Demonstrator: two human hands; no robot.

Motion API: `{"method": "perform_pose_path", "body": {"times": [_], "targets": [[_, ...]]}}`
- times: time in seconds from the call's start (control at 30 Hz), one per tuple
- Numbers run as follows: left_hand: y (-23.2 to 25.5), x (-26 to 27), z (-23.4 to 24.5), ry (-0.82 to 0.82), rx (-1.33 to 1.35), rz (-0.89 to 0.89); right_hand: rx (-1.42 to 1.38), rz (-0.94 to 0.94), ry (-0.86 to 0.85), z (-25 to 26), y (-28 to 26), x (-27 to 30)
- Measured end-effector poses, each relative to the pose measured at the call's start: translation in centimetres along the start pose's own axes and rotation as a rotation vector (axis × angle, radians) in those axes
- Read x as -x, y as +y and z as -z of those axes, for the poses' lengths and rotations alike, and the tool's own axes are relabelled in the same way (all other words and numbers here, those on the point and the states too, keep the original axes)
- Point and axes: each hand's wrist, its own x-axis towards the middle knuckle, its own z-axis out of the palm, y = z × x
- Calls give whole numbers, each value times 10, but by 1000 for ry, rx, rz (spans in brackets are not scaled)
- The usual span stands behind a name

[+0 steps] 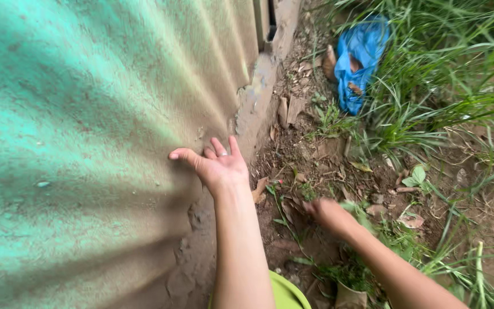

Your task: The person clears weeds, grass, and dry leaves from the ground along a corrugated wall by hand.

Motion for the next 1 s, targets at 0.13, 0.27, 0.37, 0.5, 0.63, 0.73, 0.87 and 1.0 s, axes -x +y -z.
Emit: {"method": "perform_pose_path", "body": {"times": [0.13, 0.27, 0.37, 0.5, 0.63, 0.73, 0.87, 1.0], "targets": [[8, 16, 0, 41, 4, 42, 54, -167, -276, 68, 8, 81], [8, 11, 3, 86, -18, 61, 154, -231, 148, 125, 4, 49], [9, 0, 14, 74, 3, 78, 187, 90, 427, 139, 3, -4], [13, -7, 24, 16, -15, 106, 494, 198, 486, 150, -9, -96], [11, -12, 28, -5, 44, 123, 430, -237, 301, 149, -11, -135], [10, -8, 24, 24, 5, 108, 547, -68, 419, 140, 5, -129], [7, -3, 15, 15, 16, 114, 616, 40, 386, 153, 28, -130], [6, -5, 18, 20, 3, 103, 519, -75, 213, 162, 31, -145]]}}
